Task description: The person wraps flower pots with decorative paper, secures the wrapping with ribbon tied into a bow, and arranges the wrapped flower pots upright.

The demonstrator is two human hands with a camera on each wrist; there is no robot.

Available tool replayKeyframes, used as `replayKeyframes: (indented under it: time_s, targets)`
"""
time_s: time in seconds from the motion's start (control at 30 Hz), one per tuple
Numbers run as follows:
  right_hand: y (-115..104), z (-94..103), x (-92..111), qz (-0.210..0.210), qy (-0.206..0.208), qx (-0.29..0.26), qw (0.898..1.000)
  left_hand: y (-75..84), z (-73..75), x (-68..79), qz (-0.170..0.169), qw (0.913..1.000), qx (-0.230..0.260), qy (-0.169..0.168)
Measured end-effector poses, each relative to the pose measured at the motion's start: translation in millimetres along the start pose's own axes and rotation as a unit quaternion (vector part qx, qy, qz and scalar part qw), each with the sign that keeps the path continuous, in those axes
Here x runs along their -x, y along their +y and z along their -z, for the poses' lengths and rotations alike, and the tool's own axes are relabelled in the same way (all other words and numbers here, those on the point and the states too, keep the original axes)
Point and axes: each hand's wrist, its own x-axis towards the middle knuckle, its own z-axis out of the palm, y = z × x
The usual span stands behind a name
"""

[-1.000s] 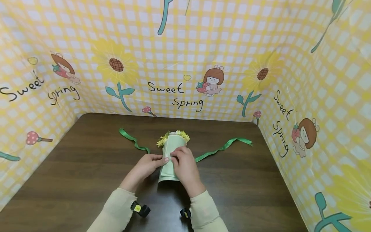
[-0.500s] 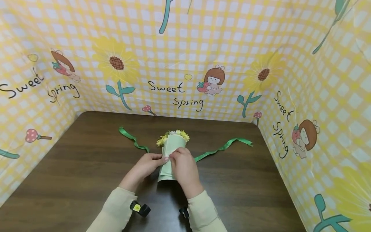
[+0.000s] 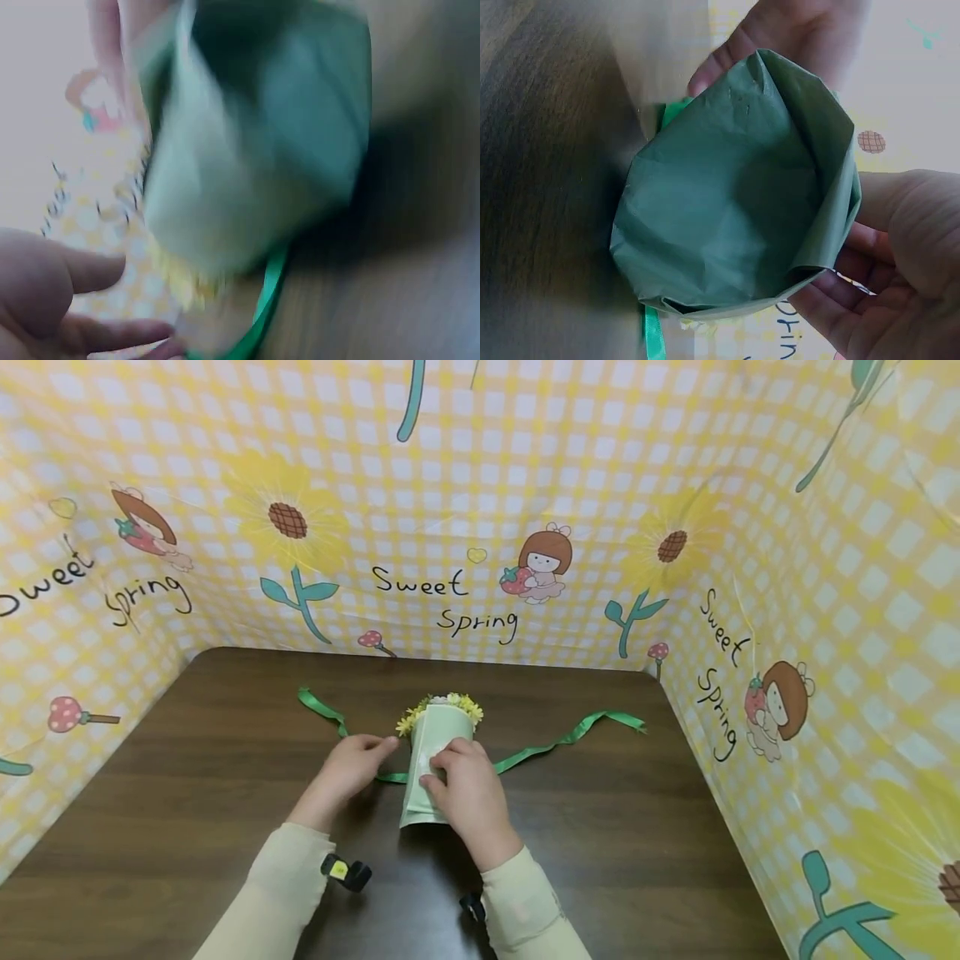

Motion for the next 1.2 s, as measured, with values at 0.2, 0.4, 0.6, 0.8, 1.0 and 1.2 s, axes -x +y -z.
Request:
replayKeyframes:
  time_s: [0.2, 0.4, 0.6, 0.8, 1.0, 1.2]
  targets:
    - [-1.3, 0.6, -2.1, -0.014, -0.013, -0.013, 1.0, -31.3, 27.0, -36.5, 0.049, 0.9921, -0.065, 0.096]
    - [-0.9, 1.2, -3.0, -0.019, -0.013, -0.012, 1.0, -39.2, 30.0, -54.4, 0.043, 0.99, -0.101, 0.089]
    - [-0.8, 0.0, -3.6, -0.019, -0.021, -0.026, 0.999, -43.6, 44.3, -56.4, 0.058, 0.9918, -0.071, 0.089]
    - [-1.1, 1.7, -4.7, -0.016, -0.012, -0.033, 0.999, -45.4, 61.5, -59.2, 0.125, 0.9749, 0.177, 0.053]
    - [-2.4, 2.7, -6.0, -0.015, -0.012, -0.032, 0.999, -18.5, 71.6, -59.4, 0.13, 0.9089, 0.396, 0.005]
    - [-0.6, 1.7, -5.9, -0.01, -0.011, -0.032, 0.999, 35.6, 64.1, -45.6, 0.044, 0.9197, 0.39, 0.009]
